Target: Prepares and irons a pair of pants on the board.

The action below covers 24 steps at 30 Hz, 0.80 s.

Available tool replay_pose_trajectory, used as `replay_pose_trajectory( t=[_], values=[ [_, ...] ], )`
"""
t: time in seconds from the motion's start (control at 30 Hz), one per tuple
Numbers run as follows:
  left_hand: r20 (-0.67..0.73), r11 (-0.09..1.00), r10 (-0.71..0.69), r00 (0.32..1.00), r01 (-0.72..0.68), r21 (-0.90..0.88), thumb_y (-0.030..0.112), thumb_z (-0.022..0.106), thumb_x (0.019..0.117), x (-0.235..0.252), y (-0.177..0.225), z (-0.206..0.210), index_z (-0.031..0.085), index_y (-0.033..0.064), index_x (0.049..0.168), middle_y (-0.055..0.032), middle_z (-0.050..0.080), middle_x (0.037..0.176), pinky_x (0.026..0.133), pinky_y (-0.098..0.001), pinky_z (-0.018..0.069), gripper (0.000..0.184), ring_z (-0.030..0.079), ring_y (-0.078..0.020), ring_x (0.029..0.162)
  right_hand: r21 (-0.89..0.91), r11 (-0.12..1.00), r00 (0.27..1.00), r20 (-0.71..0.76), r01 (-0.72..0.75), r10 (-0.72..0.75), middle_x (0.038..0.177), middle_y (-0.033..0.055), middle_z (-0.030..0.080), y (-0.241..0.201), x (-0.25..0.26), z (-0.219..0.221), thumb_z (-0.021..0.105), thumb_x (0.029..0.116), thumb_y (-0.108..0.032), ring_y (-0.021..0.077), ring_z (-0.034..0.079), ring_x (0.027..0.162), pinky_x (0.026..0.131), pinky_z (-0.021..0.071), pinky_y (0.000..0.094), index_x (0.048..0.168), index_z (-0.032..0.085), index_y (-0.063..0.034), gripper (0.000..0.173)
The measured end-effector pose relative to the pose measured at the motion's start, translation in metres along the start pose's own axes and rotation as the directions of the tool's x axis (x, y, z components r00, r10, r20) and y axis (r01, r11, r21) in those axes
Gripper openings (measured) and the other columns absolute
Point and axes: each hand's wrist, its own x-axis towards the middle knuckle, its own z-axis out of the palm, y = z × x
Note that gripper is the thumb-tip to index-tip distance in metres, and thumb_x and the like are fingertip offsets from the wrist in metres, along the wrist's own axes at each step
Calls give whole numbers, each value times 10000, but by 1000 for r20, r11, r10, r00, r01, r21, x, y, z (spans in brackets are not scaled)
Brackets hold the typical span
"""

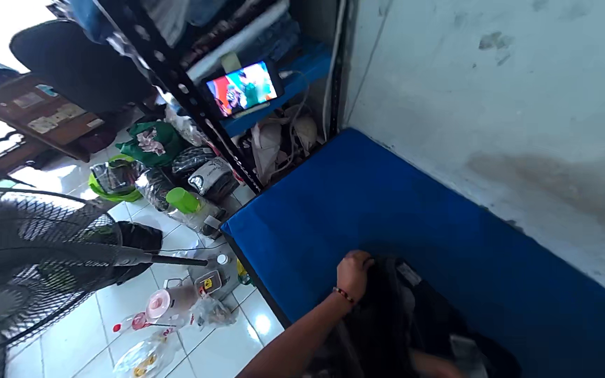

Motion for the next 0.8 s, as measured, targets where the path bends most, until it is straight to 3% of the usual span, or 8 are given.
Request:
replay_pose_trajectory(
  t=[0.07,0.13,0.2,0.3,0.4,0.53,0.67,0.8],
  values=[
    [-38,983,-37,999,43,179,166,479,1076,5,-4,14,698,-37,1212,-226,671,1280,1066,-491,487,328,628,-357,1241,321,946,965,-235,-35,115,1173,201,633,-18,-29,-11,406,1097,-160,228,612,1055,938,503,434,1270,579,91,351],
    [-38,950,-54,998,63,305,168,468,1080,7,-18,37,694,-6,1218,-213,659,1299,1032,-526,499,317,606,-377,1260,485,874,932,-316,-5,181,1356,206,601,-25,-47,-34,336,1128,-369,258,578,1245,1064,455,470,1381,548,46,529],
    [-64,937,30,997,-6,350,172,469,1085,7,-29,51,674,-16,1227,-232,642,1300,986,-558,515,312,593,-416,1254,352,930,941,-338,105,21,1361,228,596,-17,-54,-51,358,1117,-316,273,563,1258,1081,420,452,1386,533,58,493],
    [-56,920,136,989,-105,378,194,455,1100,3,-37,51,622,-35,1236,-256,613,1291,978,-564,518,314,576,-442,1251,-54,995,867,-488,78,-95,1004,249,701,-4,-49,-55,705,988,-223,375,681,959,897,524,571,1142,677,73,335],
    [-43,938,91,995,-71,339,180,525,1070,13,-28,40,683,-41,1199,-240,663,1250,1018,-545,501,301,595,-419,1249,-153,983,778,-628,-107,-13,905,285,681,31,-29,-58,641,1029,-219,456,671,902,830,511,645,993,699,79,305],
    [85,977,-24,996,5,214,300,663,1011,-13,-40,-2,568,-32,1338,-266,632,1270,986,-572,518,476,628,-423,1175,-167,955,726,-684,-244,66,1082,308,687,15,-22,-47,612,1041,-197,516,666,1038,877,504,701,1184,658,48,287],
    [241,950,-223,945,155,271,333,827,875,-33,-43,-13,567,-21,1382,-258,615,1336,1051,-586,478,671,608,-406,1236,-163,985,678,-730,-47,-89,1283,336,612,-18,-1,-38,678,1004,-322,516,590,1213,1006,449,692,1365,542,86,562],
    [196,956,-164,967,107,274,172,801,898,-23,-41,-7,632,-27,1278,-259,651,1271,980,-640,501,461,644,-436,1164,-116,992,659,-741,58,-126,1094,363,664,-47,9,-50,744,957,-213,537,641,1086,934,480,683,1208,628,130,441]
  ],
)
